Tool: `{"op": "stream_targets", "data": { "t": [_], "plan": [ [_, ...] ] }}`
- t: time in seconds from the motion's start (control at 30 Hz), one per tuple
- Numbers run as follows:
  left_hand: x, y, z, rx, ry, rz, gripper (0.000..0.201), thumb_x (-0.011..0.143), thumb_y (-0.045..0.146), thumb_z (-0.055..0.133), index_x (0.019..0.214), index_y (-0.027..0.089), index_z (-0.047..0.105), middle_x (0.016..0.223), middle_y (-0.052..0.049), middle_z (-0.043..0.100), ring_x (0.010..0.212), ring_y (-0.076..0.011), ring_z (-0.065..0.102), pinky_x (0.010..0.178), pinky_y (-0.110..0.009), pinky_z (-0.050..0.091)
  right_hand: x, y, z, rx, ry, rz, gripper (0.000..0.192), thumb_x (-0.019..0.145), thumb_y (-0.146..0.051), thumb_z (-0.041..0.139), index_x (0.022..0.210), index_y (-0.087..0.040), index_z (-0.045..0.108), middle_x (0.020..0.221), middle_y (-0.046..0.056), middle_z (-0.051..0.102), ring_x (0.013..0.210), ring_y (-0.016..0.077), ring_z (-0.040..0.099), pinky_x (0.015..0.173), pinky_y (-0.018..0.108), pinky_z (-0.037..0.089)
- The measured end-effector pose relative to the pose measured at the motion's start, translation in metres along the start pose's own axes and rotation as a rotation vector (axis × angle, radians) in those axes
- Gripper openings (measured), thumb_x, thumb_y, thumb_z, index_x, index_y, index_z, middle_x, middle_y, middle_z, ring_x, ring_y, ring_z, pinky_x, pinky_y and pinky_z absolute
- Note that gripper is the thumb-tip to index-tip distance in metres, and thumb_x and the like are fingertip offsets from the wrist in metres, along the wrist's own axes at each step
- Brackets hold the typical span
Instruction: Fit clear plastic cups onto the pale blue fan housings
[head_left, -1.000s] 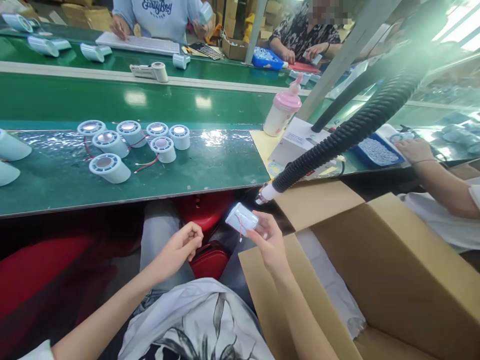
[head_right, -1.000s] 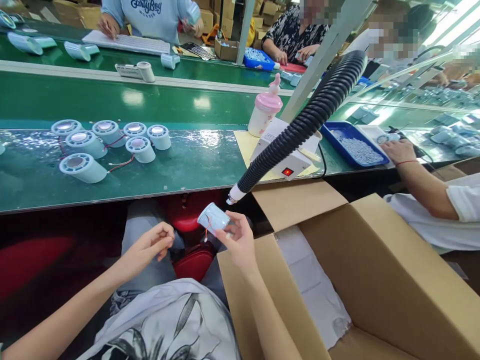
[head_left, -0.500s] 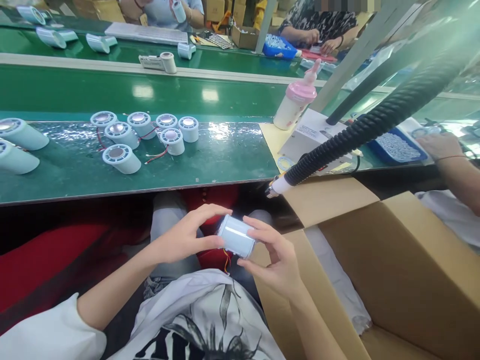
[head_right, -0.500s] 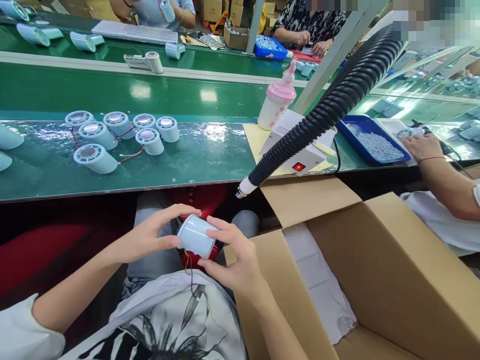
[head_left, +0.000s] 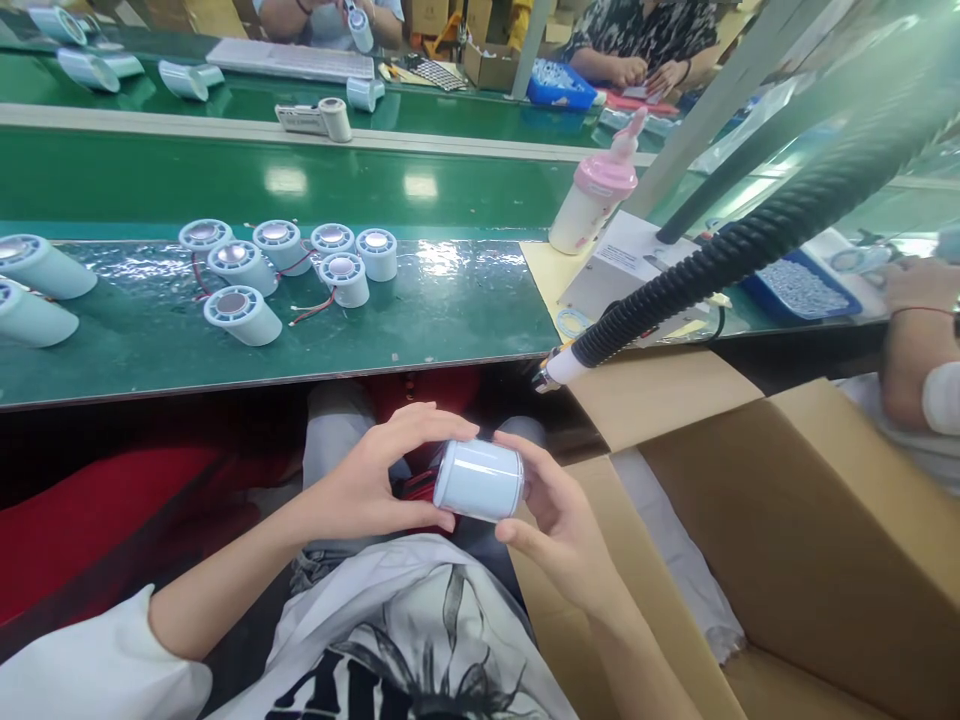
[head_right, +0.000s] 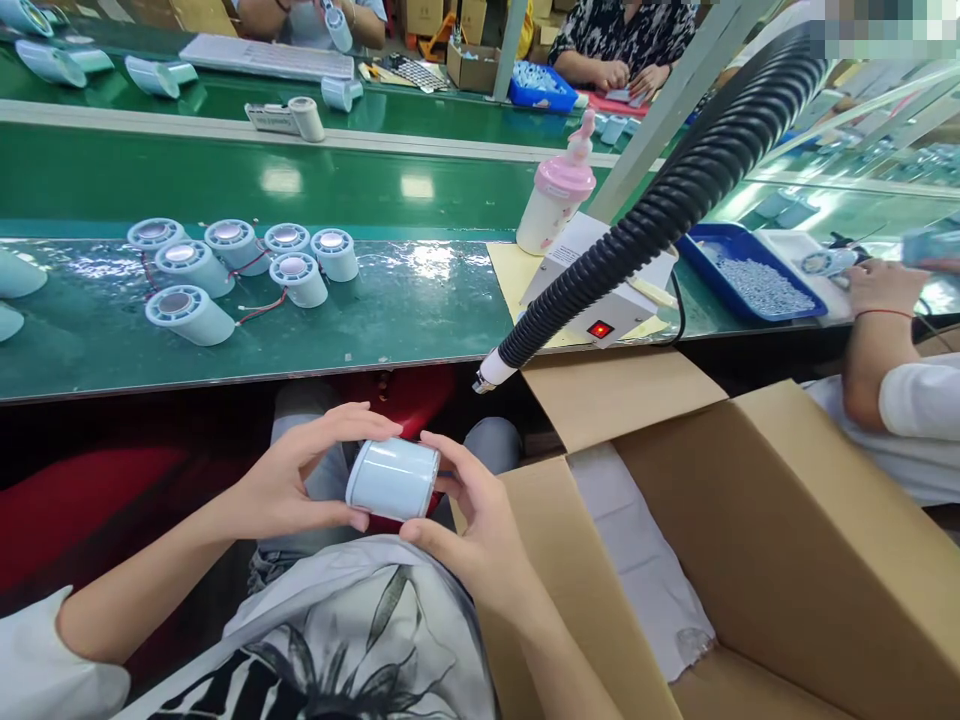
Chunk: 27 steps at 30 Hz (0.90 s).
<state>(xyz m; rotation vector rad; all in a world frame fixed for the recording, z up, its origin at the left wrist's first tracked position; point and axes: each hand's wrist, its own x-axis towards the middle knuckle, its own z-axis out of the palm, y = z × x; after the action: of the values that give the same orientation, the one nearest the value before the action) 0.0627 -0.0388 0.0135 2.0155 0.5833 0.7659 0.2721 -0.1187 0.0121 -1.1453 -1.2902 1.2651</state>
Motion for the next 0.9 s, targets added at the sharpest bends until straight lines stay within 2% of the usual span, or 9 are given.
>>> {"op": "stream_targets", "data": {
  "t": [0.17, 0.3, 0.4, 0.5, 0.57, 0.63, 0.73, 0.83, 0.9],
  "plan": [
    [-0.002, 0.001, 0.001, -0.078, 0.015, -0.020, 0.067, 0.064, 0.030, 0.080, 0.124, 0.026, 0.053, 0.124, -0.010, 0.059, 0.117, -0.0271, 0.053, 0.102, -0.042, 0.040, -0.001, 0.000, 0.001, -0.079, 0.042, -0.086, 0.057, 0.069, -0.031, 0.078, 0.121, -0.026, 0.056, 0.119, 0.009, 0.062, 0.105, 0.0236, 0.061, 0.087, 0.034, 0.055],
    [-0.001, 0.004, -0.002, -0.152, 0.013, -0.144, 0.076, 0.061, 0.041, 0.080, 0.129, 0.025, 0.048, 0.129, -0.011, 0.053, 0.117, -0.0280, 0.051, 0.100, -0.040, 0.041, -0.002, 0.004, -0.002, -0.256, 0.033, -0.221, 0.057, 0.068, -0.019, 0.077, 0.120, -0.029, 0.056, 0.125, 0.008, 0.059, 0.116, 0.0264, 0.055, 0.097, 0.041, 0.050],
    [0.001, 0.006, -0.005, -0.112, -0.062, -0.188, 0.066, 0.064, 0.046, 0.077, 0.122, 0.022, 0.053, 0.119, -0.010, 0.057, 0.107, -0.0258, 0.055, 0.092, -0.037, 0.044, -0.003, 0.006, -0.004, -0.349, -0.002, -0.339, 0.058, 0.069, -0.013, 0.075, 0.120, -0.032, 0.056, 0.126, 0.008, 0.059, 0.115, 0.0267, 0.056, 0.093, 0.043, 0.052],
    [0.000, 0.006, -0.005, -0.034, -0.072, -0.137, 0.061, 0.065, 0.040, 0.078, 0.119, 0.022, 0.054, 0.114, -0.008, 0.060, 0.104, -0.0241, 0.056, 0.090, -0.035, 0.045, -0.004, 0.009, -0.003, -0.404, 0.004, -0.443, 0.057, 0.073, -0.004, 0.065, 0.119, -0.036, 0.056, 0.127, 0.005, 0.058, 0.115, 0.0243, 0.057, 0.095, 0.043, 0.051],
    [-0.001, 0.005, -0.002, 0.009, -0.028, -0.065, 0.066, 0.064, 0.038, 0.079, 0.122, 0.023, 0.052, 0.117, -0.009, 0.060, 0.106, -0.0245, 0.055, 0.091, -0.036, 0.044, -0.006, 0.010, -0.002, -0.394, 0.026, -0.413, 0.062, 0.075, -0.002, 0.062, 0.125, -0.037, 0.051, 0.136, 0.005, 0.050, 0.123, 0.0243, 0.051, 0.100, 0.045, 0.047],
    [-0.002, 0.004, 0.001, 0.058, 0.019, 0.026, 0.070, 0.062, 0.038, 0.081, 0.123, 0.023, 0.051, 0.118, -0.010, 0.060, 0.107, -0.0258, 0.054, 0.093, -0.037, 0.042, -0.007, 0.011, 0.000, -0.313, 0.043, -0.292, 0.071, 0.073, -0.008, 0.069, 0.133, -0.035, 0.042, 0.143, 0.006, 0.042, 0.128, 0.0257, 0.045, 0.102, 0.043, 0.046],
    [-0.002, 0.002, 0.004, 0.146, 0.061, 0.092, 0.071, 0.060, 0.041, 0.081, 0.122, 0.024, 0.052, 0.116, -0.010, 0.062, 0.107, -0.0269, 0.055, 0.095, -0.039, 0.038, -0.010, 0.012, 0.002, -0.175, 0.053, -0.140, 0.076, 0.068, -0.019, 0.078, 0.134, -0.033, 0.042, 0.134, 0.007, 0.051, 0.119, 0.0242, 0.052, 0.095, 0.036, 0.052],
    [-0.002, 0.001, 0.005, 0.202, 0.060, 0.084, 0.073, 0.059, 0.046, 0.080, 0.121, 0.023, 0.051, 0.115, -0.010, 0.063, 0.107, -0.0267, 0.055, 0.095, -0.040, 0.037, -0.011, 0.014, 0.001, -0.119, 0.063, -0.095, 0.066, 0.068, -0.020, 0.078, 0.126, -0.033, 0.049, 0.120, 0.004, 0.060, 0.107, 0.0204, 0.059, 0.086, 0.030, 0.056],
    [-0.003, 0.001, 0.006, 0.242, 0.059, 0.103, 0.071, 0.061, 0.048, 0.079, 0.120, 0.023, 0.051, 0.115, -0.010, 0.063, 0.106, -0.0262, 0.055, 0.094, -0.040, 0.037, -0.012, 0.016, 0.000, -0.117, 0.057, -0.108, 0.065, 0.069, -0.018, 0.078, 0.125, -0.033, 0.050, 0.121, 0.004, 0.059, 0.109, 0.0208, 0.058, 0.086, 0.031, 0.056]
  ]
}}
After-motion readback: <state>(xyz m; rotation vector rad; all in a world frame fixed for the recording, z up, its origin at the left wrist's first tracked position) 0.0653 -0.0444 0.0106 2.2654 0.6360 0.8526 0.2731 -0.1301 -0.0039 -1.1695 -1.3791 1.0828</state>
